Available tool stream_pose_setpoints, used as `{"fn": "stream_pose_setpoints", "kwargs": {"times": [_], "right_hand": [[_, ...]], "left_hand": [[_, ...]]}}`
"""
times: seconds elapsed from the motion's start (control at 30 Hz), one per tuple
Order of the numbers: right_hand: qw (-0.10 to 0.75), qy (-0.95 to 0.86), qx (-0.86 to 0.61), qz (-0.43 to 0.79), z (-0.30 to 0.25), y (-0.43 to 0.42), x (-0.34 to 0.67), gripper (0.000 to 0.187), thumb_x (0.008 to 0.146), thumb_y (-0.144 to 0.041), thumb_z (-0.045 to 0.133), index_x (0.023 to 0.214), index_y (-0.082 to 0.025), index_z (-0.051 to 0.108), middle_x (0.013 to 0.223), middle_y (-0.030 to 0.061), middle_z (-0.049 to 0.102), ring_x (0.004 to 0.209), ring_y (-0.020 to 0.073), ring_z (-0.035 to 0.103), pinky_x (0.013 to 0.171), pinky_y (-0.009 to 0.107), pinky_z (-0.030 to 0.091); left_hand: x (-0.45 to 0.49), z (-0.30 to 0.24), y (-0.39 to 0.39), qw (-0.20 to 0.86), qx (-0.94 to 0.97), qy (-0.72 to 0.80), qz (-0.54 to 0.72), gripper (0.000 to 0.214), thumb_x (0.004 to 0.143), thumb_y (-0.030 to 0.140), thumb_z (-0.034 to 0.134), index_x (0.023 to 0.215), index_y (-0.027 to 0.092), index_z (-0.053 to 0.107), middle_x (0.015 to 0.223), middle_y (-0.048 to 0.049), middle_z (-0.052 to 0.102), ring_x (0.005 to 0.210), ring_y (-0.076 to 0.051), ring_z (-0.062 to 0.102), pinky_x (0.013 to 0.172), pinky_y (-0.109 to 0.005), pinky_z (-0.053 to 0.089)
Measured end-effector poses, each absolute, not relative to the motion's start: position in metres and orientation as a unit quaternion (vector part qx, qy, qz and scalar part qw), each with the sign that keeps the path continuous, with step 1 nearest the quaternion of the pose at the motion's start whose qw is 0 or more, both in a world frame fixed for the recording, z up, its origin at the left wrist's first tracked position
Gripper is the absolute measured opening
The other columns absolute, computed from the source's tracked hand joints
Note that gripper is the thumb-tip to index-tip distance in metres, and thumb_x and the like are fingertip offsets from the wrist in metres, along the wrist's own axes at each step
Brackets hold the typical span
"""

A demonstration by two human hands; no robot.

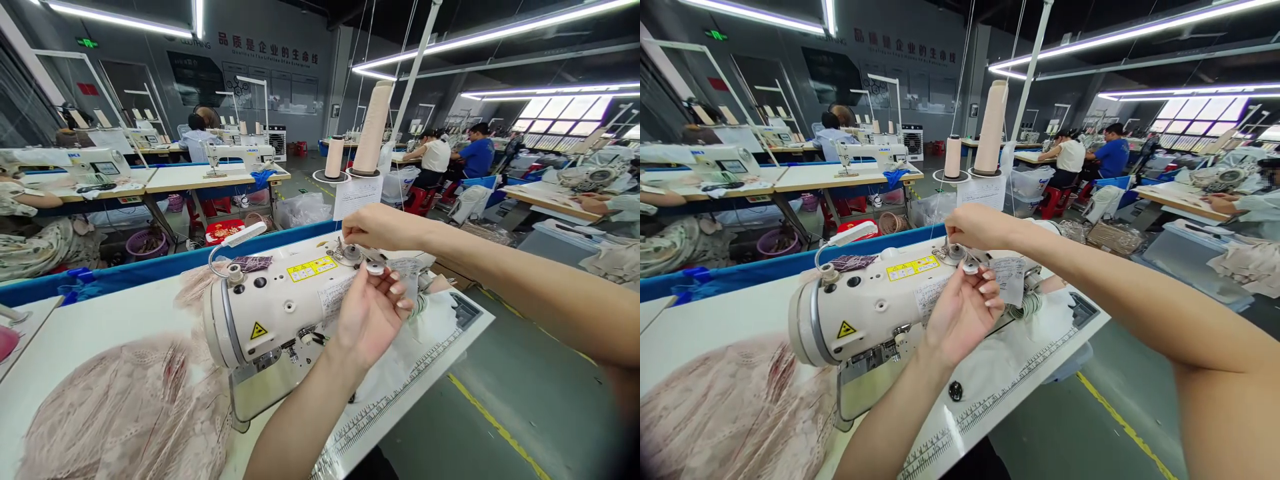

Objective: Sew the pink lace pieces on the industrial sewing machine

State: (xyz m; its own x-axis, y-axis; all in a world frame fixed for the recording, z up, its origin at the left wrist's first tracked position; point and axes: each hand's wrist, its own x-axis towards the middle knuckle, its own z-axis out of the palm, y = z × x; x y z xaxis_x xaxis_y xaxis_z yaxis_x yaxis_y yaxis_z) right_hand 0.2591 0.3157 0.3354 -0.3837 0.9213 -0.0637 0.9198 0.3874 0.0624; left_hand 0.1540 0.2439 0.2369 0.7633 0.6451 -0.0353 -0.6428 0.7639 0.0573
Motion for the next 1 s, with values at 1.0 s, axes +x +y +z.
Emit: {"fn": "stream_pose_setpoints", "kwargs": {"times": [1.0], "right_hand": [[-0.071, 0.836, 0.521, 0.153, 0.292, 0.3, 0.295, 0.037, 0.082, -0.001, 0.046, 0.095, -0.02, 0.074, 0.108, 0.003, 0.075, 0.103, 0.0195, 0.067, 0.071, 0.027, 0.043]], "left_hand": [[0.121, 0.236, 0.207, 0.916, -0.002, 0.085, 0.393, 0.04, 0.107, 0.035, 0.038, 0.084, 0.009, 0.059, 0.082, -0.0019, 0.05, 0.057, -0.006, 0.044, 0.05, -0.018, 0.04]]}}
